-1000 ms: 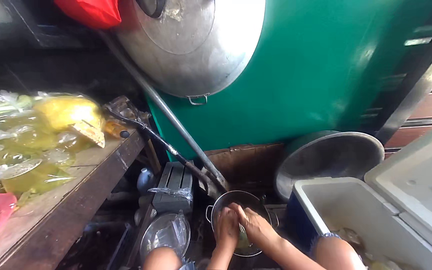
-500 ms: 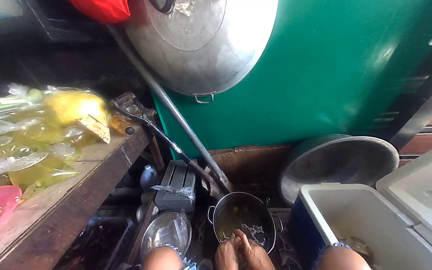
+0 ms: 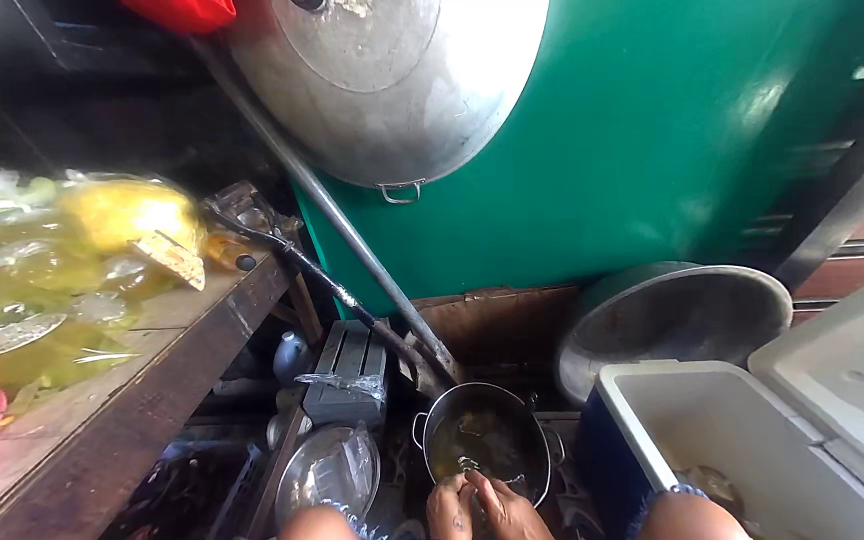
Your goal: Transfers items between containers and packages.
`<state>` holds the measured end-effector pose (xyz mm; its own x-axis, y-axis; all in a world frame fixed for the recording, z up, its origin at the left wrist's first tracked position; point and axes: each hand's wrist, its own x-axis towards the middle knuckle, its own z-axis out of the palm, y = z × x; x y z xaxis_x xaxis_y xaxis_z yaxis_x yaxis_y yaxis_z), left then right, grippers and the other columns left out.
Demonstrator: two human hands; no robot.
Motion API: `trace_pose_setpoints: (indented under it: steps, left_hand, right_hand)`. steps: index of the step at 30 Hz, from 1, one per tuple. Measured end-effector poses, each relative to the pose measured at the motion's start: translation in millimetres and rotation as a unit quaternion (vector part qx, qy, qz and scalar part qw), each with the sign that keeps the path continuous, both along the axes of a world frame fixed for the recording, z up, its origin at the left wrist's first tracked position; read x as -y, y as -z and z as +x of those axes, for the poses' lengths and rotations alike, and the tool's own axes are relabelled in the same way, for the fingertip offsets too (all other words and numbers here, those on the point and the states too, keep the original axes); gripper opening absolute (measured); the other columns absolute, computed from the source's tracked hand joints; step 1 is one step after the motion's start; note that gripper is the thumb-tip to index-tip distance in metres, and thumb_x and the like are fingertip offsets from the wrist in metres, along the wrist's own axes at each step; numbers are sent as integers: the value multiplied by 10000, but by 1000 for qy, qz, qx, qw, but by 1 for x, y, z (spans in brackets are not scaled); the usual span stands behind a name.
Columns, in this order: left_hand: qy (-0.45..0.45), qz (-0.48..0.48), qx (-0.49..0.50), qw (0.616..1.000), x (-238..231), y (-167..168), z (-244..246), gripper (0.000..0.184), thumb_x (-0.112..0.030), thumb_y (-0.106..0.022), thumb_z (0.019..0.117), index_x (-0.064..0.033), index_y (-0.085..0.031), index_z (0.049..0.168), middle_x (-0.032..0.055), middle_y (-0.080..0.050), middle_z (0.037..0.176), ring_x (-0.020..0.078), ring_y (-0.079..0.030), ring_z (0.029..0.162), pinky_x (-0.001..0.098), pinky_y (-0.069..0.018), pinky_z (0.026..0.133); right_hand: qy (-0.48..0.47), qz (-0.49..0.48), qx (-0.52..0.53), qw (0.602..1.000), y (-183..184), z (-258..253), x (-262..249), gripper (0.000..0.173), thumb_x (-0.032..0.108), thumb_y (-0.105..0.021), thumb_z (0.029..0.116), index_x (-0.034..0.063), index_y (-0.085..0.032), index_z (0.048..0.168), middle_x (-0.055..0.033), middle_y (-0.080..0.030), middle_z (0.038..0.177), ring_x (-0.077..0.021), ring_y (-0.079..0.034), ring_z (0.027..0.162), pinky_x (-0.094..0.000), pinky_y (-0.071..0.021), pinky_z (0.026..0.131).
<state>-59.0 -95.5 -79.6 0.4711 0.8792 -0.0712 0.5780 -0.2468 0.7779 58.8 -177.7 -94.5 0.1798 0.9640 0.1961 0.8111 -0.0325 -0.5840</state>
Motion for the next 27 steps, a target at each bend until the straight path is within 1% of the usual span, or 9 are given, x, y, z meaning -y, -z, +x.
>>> trace_pose_setpoints:
  steps: [3,7,9,12,15,18,20,23,27]
  left_hand:
    - [-33,-49,46,997,1,8,2,298,-157,-662,977,-30,-726,1239,148,-767,1073,311,-728,1045,547,-521,1007]
    - [13,-61,18,998,3,0,2,433,-113,-557,1025,-32,-567,1451,170,-743,1173,356,-691,1143,564,-469,1072]
    - [34,-50,18,998,0,3,1,440,-104,-551,1025,-40,-558,1461,162,-742,1182,352,-687,1154,563,-464,1082]
    - [22,-76,60,995,-12,16,1,476,-134,-671,965,-46,-564,1421,109,-771,1095,273,-740,1033,539,-531,995]
    - [-40,-129,94,986,-16,20,4,541,-154,-802,878,3,-571,1342,148,-768,1046,285,-751,969,521,-563,947]
    - [-65,-108,83,989,-10,16,7,514,-164,-805,871,17,-586,1299,168,-764,1019,298,-751,937,521,-568,917]
    - [-37,-58,65,995,-1,12,7,465,-141,-719,933,25,-573,1342,176,-754,1040,317,-738,977,536,-543,965]
    - [13,57,29,998,13,11,7,466,-96,-625,963,21,-551,1408,148,-757,1112,365,-687,1112,613,-412,1083]
    - [50,142,-10,989,13,19,5,543,-101,-686,908,-33,-569,1434,156,-736,1170,363,-671,1137,613,-359,1113]
  right_hand:
    - [27,-32,-40,998,-4,0,0,404,165,-479,1081,28,-539,1457,-218,-733,1157,-415,-731,1039,-571,-590,889]
    - [47,-58,-82,994,-7,0,0,426,190,-475,1086,23,-508,1477,-199,-750,1101,-417,-727,1031,-586,-574,901]
    - [45,-49,-73,995,-7,-1,0,421,177,-484,1080,18,-511,1469,-197,-751,1078,-410,-733,1008,-582,-581,885]
    - [48,-47,-81,994,-5,0,-1,426,173,-498,1077,26,-502,1477,-190,-752,1083,-401,-733,1018,-577,-582,893]
    - [55,-43,-91,993,-4,1,-2,437,172,-509,1075,10,-478,1480,-189,-756,1064,-405,-735,1013,-571,-581,895]
    - [62,-59,-110,990,-6,2,-5,486,148,-523,1064,3,-418,1516,-192,-752,1056,-403,-733,1001,-573,-570,909]
    - [65,-64,-125,988,-5,3,-7,518,126,-536,1050,-7,-384,1527,-178,-758,1053,-386,-740,986,-574,-568,912]
    - [79,-50,-148,985,-3,6,-10,574,86,-569,1016,-23,-345,1532,-161,-764,1042,-361,-749,965,-569,-573,901]
    - [66,-41,-164,983,-4,10,-12,630,43,-586,983,-24,-308,1544,-151,-759,1028,-347,-745,970,-564,-570,905]
